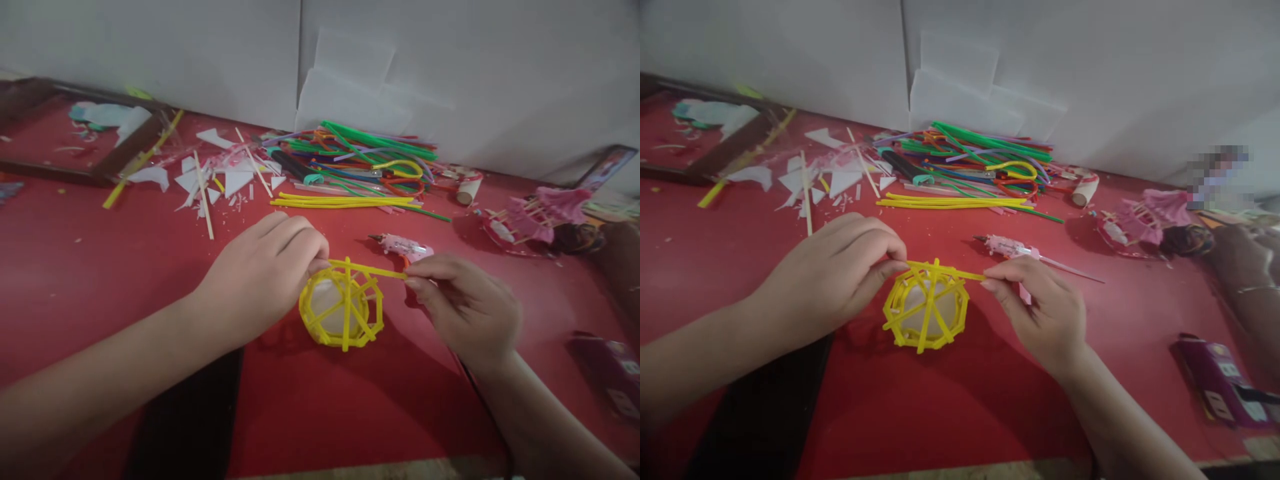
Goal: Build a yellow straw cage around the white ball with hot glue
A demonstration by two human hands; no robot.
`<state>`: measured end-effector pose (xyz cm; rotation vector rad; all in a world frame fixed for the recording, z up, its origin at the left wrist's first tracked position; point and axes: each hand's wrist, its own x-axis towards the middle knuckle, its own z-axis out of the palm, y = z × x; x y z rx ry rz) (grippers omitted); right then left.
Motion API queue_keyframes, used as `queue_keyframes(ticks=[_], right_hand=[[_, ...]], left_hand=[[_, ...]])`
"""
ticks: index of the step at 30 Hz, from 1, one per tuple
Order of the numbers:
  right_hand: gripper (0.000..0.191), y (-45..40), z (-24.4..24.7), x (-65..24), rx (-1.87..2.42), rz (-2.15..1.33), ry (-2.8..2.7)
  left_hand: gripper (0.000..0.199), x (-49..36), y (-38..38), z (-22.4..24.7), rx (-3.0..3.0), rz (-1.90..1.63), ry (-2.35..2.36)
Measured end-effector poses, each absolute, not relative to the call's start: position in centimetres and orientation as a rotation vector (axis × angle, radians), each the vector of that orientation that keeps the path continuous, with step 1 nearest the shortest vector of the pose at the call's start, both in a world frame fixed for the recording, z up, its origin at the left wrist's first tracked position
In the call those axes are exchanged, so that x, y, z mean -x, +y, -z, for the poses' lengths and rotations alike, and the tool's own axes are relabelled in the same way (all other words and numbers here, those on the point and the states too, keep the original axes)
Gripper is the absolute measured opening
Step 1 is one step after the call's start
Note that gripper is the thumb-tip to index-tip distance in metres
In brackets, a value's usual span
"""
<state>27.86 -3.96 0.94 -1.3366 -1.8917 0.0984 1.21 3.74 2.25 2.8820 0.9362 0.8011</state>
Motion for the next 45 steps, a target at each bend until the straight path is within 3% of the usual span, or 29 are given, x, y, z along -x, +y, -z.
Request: queue_keyframes(ticks=[9, 13, 17, 45], right_hand=[[0.018, -4.1, -0.8, -27.7, 1.201, -0.14, -1.974], [0.009, -4.2, -0.6, -27.5, 1.2, -0.181, -1.983], [0.013, -4.4, -0.6, -27.0, 1.178, -0.214, -1.991], [0.012, -4.8, -0.1, -26.7, 1.149, -0.232, -1.991]], left_hand=[[0.029, -0.4, 3.8, -1.9, -2.787, -0.811, 0.811], [0.02, 0.2, 3.1, -0.6, -2.632, -0.926, 0.744], [0.015, 0.6, 2.6, 0.5, -2.524, -0.992, 0.761], [0.011, 1.7, 3.2, 0.8, -2.672, -0.934, 0.715]])
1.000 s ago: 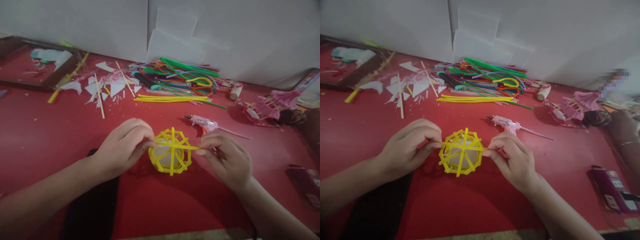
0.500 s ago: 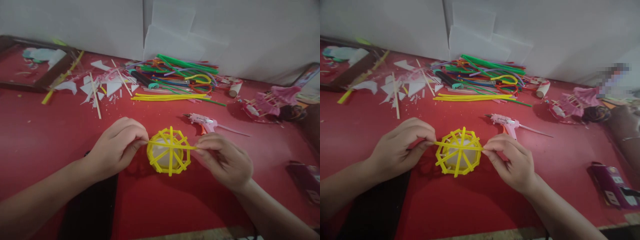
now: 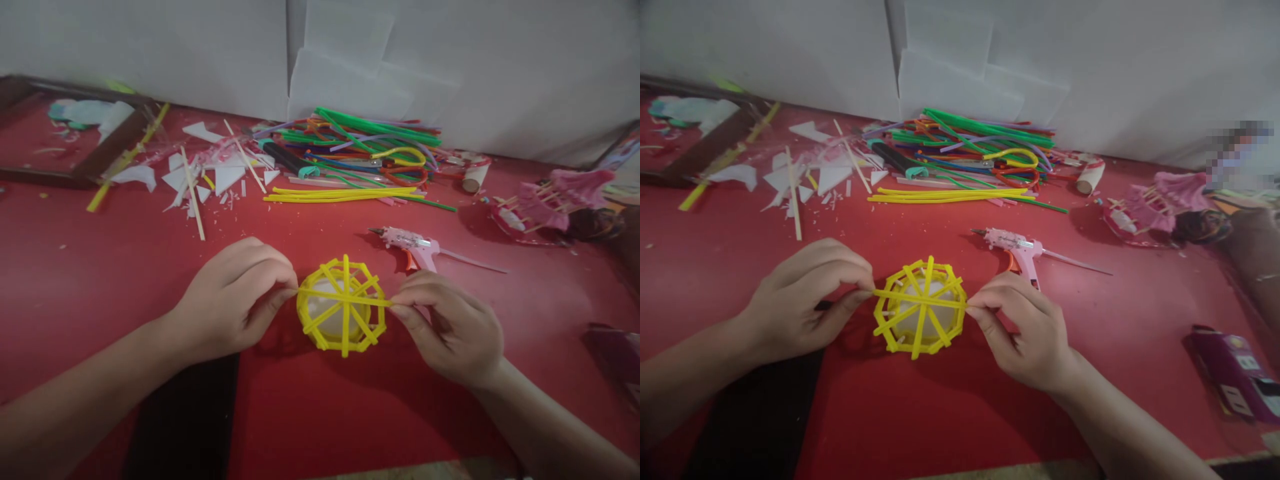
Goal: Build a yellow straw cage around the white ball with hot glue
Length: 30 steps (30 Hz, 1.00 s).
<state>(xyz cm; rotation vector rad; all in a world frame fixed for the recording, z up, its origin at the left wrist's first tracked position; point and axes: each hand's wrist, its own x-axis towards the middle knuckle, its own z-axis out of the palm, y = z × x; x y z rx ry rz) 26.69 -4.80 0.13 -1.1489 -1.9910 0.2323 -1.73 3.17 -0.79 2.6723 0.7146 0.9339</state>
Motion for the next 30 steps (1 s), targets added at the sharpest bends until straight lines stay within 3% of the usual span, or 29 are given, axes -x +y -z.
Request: queue_keyframes(ticks=[30], right_hand=[[0.012, -4.82, -0.03, -26.7, 1.145, -0.267, -1.978]], left_hand=[[0.012, 1.7, 3.13, 0.76, -2.683, -0.924, 0.703]])
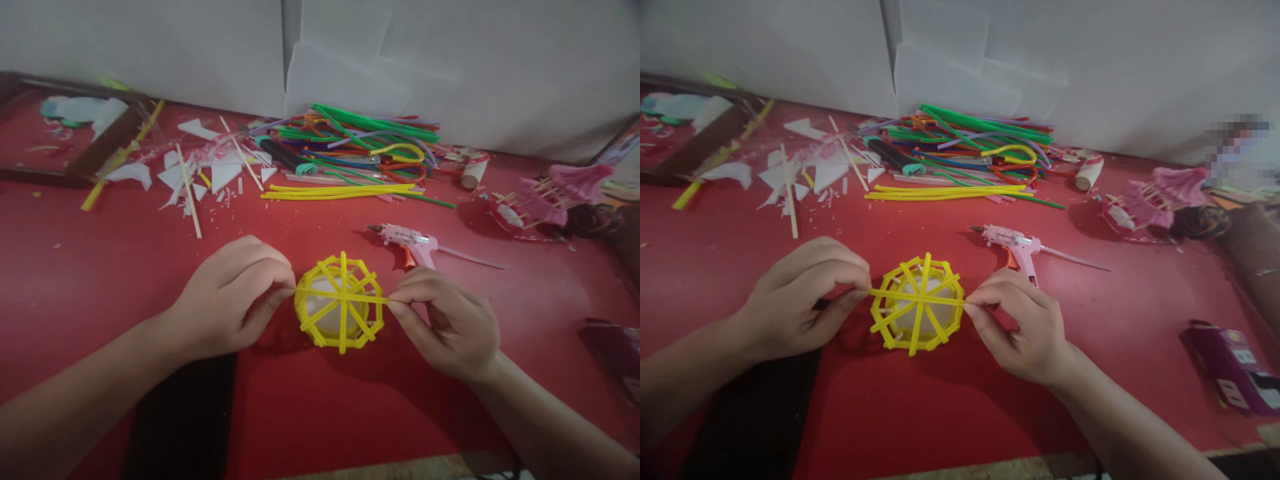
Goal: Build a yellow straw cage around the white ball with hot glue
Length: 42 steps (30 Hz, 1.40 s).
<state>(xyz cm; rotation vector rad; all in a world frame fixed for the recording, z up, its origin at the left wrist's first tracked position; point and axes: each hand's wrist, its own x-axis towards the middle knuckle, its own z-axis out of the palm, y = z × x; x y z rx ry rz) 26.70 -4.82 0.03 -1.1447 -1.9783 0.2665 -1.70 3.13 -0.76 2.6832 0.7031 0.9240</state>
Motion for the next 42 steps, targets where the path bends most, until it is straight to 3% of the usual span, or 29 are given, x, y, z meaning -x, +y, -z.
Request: queue_keyframes(ticks=[42], right_hand=[[0.01, -4.56, 0.81, -27.16, 1.12, -0.364, -2.047]], left_hand=[[0.01, 1.67, 3.36, 1.33, -2.618, -0.845, 0.568]])
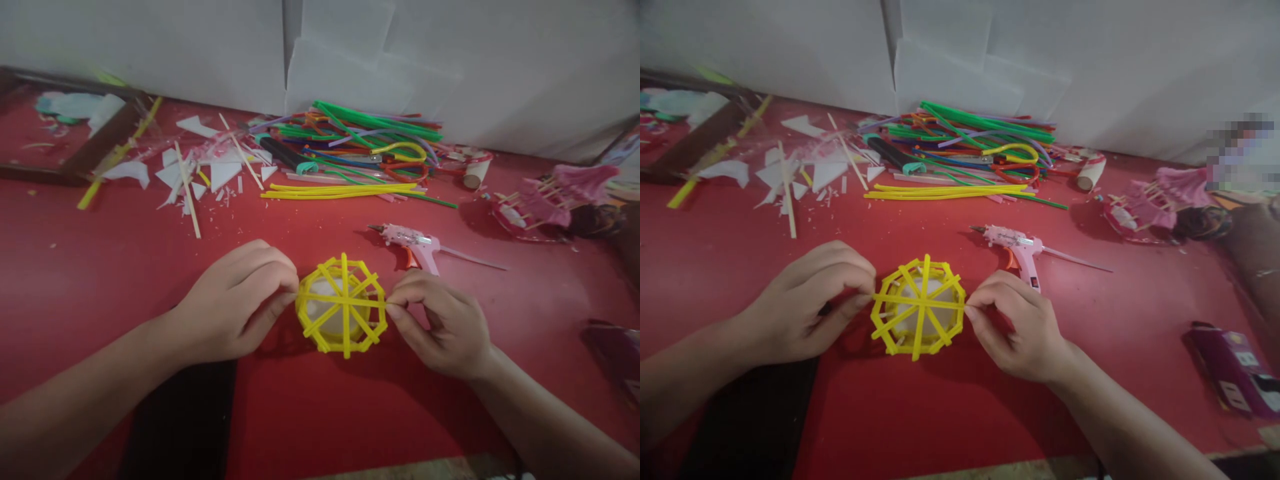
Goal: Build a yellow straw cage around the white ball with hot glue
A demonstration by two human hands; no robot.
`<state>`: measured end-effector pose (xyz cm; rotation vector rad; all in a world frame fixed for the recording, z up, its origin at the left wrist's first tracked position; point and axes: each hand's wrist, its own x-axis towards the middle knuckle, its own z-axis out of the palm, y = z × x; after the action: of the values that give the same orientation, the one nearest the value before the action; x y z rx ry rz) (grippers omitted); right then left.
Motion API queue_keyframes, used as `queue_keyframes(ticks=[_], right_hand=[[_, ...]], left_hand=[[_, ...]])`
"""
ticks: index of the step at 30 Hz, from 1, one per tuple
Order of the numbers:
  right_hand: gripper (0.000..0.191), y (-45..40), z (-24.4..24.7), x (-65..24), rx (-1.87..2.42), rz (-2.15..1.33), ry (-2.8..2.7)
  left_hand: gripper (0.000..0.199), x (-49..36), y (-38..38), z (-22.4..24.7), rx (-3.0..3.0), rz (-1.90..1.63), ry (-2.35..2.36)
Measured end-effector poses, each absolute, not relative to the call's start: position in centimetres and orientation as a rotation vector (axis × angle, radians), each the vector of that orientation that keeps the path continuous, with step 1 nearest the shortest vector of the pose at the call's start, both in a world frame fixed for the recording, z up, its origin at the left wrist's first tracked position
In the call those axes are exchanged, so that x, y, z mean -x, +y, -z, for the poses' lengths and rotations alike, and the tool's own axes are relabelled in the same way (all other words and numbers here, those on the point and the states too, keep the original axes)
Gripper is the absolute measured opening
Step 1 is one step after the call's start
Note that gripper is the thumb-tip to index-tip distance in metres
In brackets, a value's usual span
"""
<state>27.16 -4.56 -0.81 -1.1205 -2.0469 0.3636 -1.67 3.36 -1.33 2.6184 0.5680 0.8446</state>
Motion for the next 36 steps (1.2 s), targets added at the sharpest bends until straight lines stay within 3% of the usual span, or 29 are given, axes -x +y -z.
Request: queue_keyframes(ticks=[23, 31, 36], right_hand=[[0.008, -4.4, 0.7, -27.2, 1.143, -0.295, -2.067], [0.008, -4.4, 0.6, -27.3, 1.132, -0.26, -2.075], [0.01, -4.6, 0.8, -27.4, 1.157, -0.243, -2.045]], left_hand=[[0.009, 1.8, 3.3, 0.8, -2.564, -0.911, 0.572], [0.023, 3.0, 5.2, 0.2, -2.173, -1.127, 1.475], [0.027, 4.0, 7.0, 0.7, -2.13, -1.132, 1.532]])
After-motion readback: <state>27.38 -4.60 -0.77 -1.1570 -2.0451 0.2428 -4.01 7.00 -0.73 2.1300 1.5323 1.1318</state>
